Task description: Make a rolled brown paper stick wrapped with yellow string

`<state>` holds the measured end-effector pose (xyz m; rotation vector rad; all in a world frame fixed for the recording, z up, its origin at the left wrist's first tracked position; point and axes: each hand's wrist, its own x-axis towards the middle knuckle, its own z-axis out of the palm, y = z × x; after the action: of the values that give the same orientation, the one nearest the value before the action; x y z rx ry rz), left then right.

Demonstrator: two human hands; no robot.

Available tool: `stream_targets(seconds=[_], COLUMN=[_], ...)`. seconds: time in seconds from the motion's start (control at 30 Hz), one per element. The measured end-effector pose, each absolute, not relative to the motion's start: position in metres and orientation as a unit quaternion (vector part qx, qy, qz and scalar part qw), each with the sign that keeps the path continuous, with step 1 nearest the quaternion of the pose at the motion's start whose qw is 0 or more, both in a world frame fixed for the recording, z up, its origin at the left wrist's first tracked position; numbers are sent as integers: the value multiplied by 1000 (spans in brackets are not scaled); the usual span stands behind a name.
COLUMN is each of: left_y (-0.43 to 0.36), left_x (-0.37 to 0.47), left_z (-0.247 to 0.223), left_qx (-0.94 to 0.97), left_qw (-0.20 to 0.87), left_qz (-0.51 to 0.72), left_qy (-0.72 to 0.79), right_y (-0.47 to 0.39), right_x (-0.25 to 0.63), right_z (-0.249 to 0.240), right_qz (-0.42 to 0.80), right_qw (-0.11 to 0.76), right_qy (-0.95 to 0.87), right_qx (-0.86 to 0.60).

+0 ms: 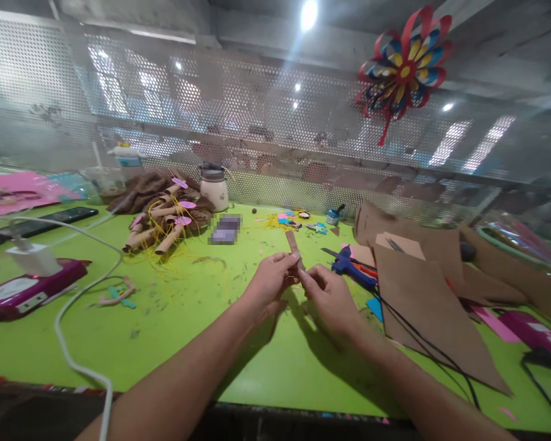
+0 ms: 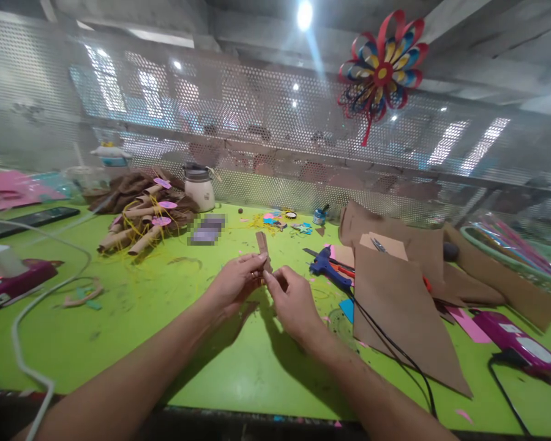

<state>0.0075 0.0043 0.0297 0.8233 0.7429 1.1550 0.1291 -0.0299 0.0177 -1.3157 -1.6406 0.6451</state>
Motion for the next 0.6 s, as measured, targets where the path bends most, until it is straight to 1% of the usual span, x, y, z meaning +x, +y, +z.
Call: stream_targets(seconds=[0.3, 0.6], left_y=[3, 2], left_x=[11, 13], left_z=[26, 24], left_qx=[351, 363], left_qw=[693, 677], left_qz=[528, 533], left_qy=[343, 355], right_y=[-31, -31], right_x=[127, 125], right_z=[12, 9], right_qz=[302, 300], right_qw=[461, 472], right_qy=[-644, -639], right_qx=[-530, -528])
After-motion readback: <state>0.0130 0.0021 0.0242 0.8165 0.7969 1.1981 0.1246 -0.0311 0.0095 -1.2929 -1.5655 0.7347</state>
